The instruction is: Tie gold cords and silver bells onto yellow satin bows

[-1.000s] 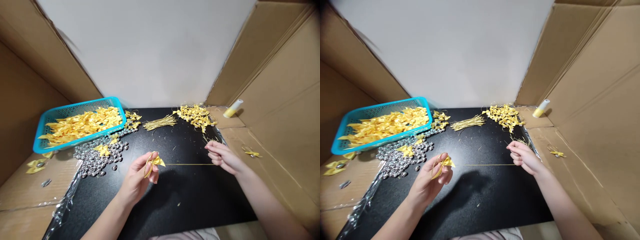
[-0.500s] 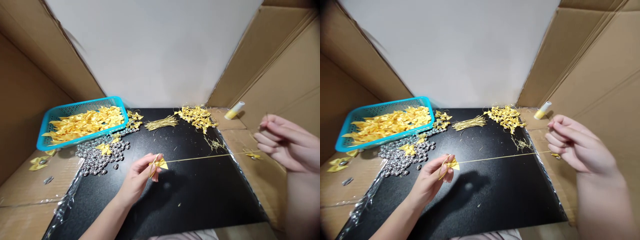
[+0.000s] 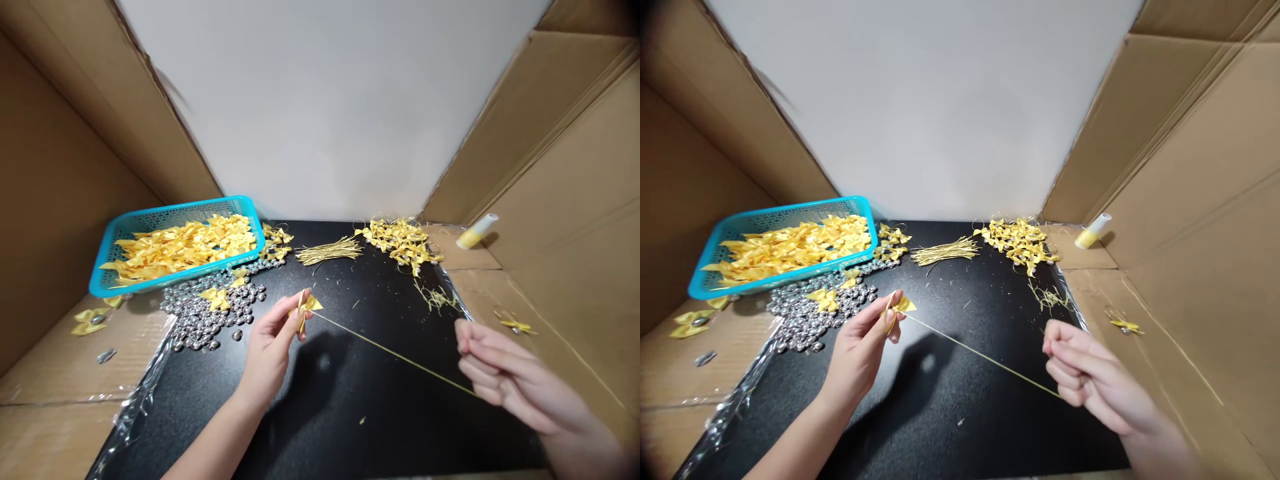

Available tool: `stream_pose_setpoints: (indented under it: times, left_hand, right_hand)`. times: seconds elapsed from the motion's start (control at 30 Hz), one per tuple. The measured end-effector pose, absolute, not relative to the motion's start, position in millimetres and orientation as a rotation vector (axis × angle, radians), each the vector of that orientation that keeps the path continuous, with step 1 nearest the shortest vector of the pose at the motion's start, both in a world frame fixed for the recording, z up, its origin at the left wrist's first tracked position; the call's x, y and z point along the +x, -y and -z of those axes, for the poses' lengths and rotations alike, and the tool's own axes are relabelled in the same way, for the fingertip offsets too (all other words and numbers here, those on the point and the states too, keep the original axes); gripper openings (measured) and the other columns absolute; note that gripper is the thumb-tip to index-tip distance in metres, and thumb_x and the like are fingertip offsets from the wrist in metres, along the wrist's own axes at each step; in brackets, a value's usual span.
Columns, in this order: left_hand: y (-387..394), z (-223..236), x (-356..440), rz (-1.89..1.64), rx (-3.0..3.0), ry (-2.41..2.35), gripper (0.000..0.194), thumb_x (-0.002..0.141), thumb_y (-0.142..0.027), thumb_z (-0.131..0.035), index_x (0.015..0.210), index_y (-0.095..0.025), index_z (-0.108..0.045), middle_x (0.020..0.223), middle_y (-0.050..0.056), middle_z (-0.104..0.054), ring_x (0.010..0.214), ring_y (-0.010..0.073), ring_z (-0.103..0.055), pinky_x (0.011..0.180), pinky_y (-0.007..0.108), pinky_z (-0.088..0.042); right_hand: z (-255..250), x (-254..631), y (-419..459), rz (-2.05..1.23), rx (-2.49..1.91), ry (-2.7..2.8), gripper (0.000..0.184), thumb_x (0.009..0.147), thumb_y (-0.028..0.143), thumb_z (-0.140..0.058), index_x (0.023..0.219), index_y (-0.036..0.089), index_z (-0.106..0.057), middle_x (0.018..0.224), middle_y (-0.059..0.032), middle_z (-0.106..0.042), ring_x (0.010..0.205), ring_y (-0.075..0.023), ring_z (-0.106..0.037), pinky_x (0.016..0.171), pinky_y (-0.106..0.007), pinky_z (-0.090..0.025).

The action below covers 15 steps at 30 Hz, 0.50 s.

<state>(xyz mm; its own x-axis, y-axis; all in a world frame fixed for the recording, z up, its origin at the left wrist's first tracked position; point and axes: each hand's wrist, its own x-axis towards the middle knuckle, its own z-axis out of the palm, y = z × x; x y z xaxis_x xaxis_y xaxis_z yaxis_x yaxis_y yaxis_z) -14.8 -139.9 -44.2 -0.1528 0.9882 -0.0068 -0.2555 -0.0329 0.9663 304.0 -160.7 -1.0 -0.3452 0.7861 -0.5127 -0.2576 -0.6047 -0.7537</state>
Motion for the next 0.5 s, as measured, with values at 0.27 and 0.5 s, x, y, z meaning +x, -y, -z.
stream_pose_setpoints:
  times: [0.27,0.5]
  left_hand:
    - [140,25,-15,-1.338,0.882,-0.784,0.021,0.073,-0.033,-0.079,0.092,-0.025,-0.08,0.068,0.001,-0.055,0.057,0.0063,-0.046,0.045,0.016,-0.031]
    - [147,9,-13,-1.142,0.797,-0.525,0.022,0.075,-0.035,-0.077,0.096,-0.028,-0.078,0.061,-0.003,-0.047,0.044,0.0007,-0.031,0.041,0.016,-0.021]
  right_hand:
    - [66,272,158,-2.07,-1.298,0.748,0.042,0.071,0.046,-0.077,0.075,0.018,-0.046,0.051,0.0135,-0.019,0.045,-0.0018,-0.008,0.041,-0.015,-0.007]
    - [80,239,138,-2.029,-1.297,1.01,0.042,0.07,0.049,-0.073,0.073,0.02,-0.044,0.047,0.0151,-0.021,0.043,-0.0018,-0.009,0.039,-0.016,-0.008]
